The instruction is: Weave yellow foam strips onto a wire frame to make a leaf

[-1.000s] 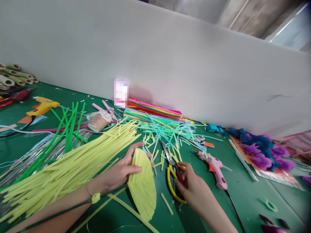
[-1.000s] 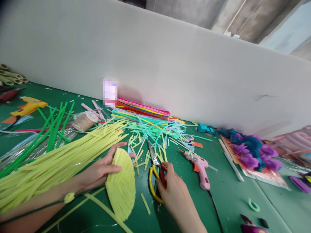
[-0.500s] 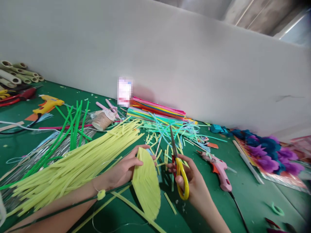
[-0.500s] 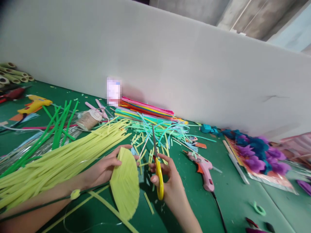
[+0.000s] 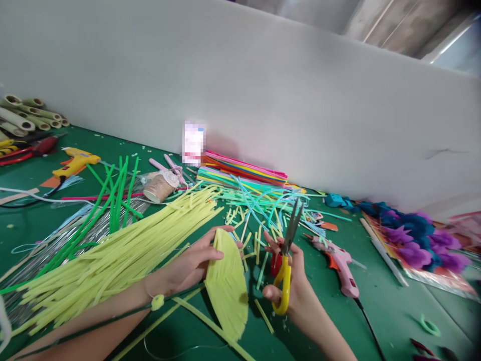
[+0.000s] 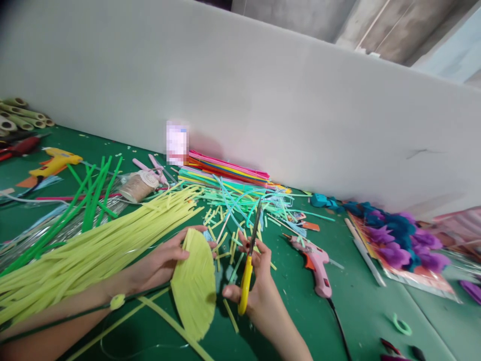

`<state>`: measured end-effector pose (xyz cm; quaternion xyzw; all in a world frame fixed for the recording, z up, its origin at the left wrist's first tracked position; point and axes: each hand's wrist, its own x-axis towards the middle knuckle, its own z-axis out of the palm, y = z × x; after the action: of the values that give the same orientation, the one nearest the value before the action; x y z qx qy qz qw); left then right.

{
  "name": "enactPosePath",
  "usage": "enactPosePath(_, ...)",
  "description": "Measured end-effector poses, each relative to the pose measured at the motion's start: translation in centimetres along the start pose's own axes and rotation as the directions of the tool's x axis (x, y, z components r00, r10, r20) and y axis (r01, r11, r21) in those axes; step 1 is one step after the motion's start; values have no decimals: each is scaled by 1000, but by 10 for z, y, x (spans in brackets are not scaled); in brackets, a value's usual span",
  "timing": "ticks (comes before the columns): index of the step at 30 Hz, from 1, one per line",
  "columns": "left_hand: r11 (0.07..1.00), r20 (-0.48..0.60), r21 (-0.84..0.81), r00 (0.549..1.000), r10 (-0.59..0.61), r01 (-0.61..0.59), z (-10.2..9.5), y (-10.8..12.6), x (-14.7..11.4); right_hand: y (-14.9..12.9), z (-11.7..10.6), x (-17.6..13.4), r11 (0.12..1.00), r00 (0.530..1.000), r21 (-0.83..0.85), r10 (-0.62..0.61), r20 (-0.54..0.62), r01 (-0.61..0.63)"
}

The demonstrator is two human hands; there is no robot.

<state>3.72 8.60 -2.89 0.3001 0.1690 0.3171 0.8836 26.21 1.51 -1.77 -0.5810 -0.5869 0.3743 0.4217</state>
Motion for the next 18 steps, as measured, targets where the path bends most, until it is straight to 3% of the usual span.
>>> enactPosePath(3, 1000, -13, 19, 1000, 10, -10, 1, 0, 0, -3, -1, 1, 994, 990, -23, 103, -100, -106)
enactPosePath(6, 997, -21, 72, 1000, 12, -10, 3, 1, -1, -4, -3, 0, 966, 980, -248, 23, -198, -73)
enactPosePath(10, 991, -41, 133, 999, -19, 25, 5, 2, -3, 0, -2, -1, 774, 986, -629, -152, -74, 72)
enactPosePath(18, 992, -45, 119, 998, -42, 47, -1, 3, -2, 9, -13, 0, 551, 926, -791, -373, 52, 266)
